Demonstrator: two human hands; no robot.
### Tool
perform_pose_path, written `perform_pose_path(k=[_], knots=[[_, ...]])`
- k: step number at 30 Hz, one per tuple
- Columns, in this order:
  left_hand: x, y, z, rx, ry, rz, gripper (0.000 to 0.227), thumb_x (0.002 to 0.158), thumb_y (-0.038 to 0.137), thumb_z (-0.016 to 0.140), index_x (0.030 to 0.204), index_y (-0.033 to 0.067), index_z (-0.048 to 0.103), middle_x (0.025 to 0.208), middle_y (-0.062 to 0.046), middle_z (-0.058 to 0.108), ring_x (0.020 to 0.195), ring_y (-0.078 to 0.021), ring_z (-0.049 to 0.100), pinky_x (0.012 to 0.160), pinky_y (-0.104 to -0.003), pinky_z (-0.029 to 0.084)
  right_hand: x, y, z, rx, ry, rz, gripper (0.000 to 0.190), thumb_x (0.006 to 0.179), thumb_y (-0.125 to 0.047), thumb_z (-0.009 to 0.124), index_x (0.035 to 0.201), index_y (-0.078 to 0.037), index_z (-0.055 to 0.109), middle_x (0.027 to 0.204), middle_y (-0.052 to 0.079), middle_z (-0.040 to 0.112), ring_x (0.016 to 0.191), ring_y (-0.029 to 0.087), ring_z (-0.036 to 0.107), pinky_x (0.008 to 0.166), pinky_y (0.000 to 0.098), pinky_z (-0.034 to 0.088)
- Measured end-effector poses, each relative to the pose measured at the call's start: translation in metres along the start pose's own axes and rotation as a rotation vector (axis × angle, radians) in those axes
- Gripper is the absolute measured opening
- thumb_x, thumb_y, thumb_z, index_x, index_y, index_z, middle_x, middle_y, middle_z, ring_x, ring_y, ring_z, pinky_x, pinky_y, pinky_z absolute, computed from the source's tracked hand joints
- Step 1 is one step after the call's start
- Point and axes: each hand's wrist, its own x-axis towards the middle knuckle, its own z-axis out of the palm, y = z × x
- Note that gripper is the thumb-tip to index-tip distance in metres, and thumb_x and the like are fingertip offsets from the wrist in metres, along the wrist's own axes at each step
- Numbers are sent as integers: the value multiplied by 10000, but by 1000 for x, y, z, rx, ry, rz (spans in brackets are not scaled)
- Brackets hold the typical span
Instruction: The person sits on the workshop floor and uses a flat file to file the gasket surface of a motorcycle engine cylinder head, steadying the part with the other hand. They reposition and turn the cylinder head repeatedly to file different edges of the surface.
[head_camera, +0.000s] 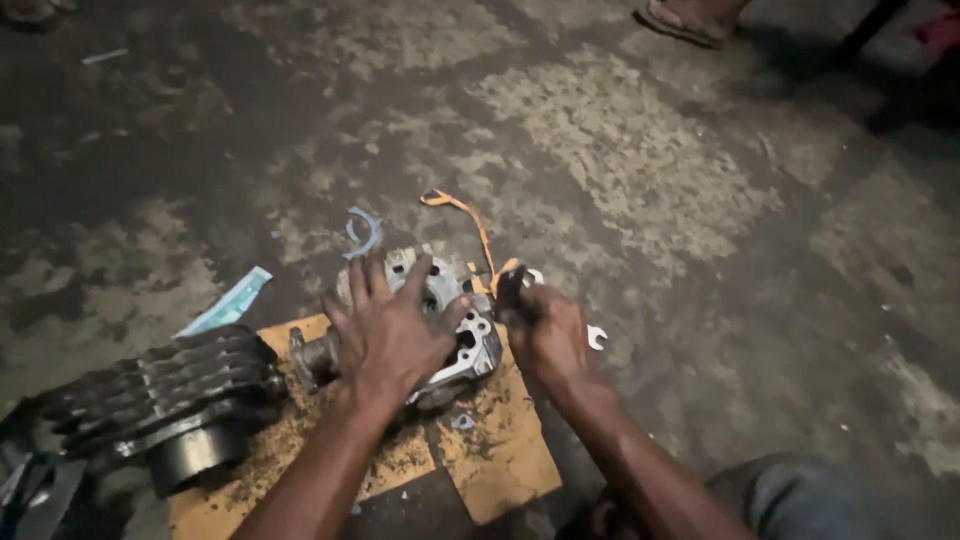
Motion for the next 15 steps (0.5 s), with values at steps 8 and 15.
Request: perform_pose_path(k=[8,15], knots=[[6,-7,7,-77,60,-8,714,902,679,453,1532,345,411,1661,-211,121,1527,-405,68,1156,-715,30,12,-18,0,50,14,-50,139,763,-23,732,900,-41,748,909,170,715,821,373,697,703,457,537],[8,-7,4,-84,50,-31,612,948,555,450,1530,364,443,1645,-163,138,1535,-357,76,1178,-676,3,34,-34,4,74,-55,-123,331,731,68,584,993,-63,740,937,151,737,897,355,731,770,432,578]])
